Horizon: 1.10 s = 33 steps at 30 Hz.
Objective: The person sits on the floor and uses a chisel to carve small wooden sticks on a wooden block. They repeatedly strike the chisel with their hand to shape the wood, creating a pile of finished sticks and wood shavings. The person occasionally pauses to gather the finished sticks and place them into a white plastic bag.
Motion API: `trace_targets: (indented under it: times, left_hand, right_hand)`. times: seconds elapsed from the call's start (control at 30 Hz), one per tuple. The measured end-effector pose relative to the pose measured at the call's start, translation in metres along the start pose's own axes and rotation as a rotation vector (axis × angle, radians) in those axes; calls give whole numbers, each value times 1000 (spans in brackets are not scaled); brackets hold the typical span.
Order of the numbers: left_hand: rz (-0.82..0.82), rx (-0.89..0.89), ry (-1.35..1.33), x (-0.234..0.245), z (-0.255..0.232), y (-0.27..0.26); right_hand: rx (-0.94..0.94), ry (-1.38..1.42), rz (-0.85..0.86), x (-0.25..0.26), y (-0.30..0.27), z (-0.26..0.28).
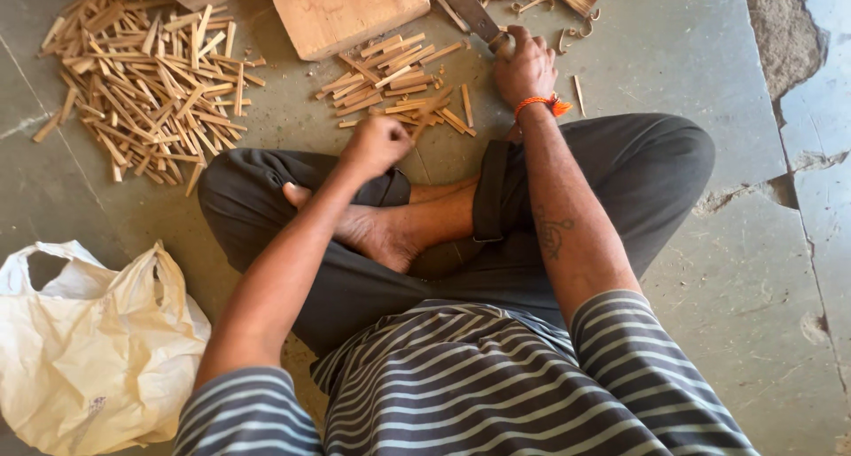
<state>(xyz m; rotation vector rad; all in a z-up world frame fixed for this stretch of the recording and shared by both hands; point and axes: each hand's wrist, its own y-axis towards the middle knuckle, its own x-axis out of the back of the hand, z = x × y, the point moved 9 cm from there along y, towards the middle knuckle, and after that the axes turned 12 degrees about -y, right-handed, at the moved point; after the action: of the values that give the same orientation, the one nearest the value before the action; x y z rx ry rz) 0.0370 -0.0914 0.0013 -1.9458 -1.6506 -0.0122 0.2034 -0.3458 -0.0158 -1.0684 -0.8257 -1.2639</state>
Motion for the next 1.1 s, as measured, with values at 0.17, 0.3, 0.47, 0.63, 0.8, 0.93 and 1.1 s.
trace_targets:
  times: [0.17, 0.3, 0.47, 0.63, 0.8, 0.93, 1.1]
  left_hand:
    - [24, 171, -1080, 18, -10, -53]
    - [-22, 29, -1223, 40, -41, -85]
    - [-28, -79, -1327, 54, -51, -95]
    - [-74, -124, -1328, 61, -45, -96]
    - [-184, -96, -1308, 65, -30, -94]
    - [-272, -101, -1275, 73, -38, -98]
    - [-339, -106, -1193, 83, -47, -105]
  right_hand:
    - [6, 20, 16, -8, 5, 5]
    - [29, 4, 39, -7, 1, 5]
    - [34, -10, 55, -1, -4, 6]
    - [39, -32, 73, 3, -6, 10]
    - [37, -37, 78, 6, -8, 12]
    - [33, -42, 78, 3, -5, 10]
    - [39, -49, 67, -4, -2, 5]
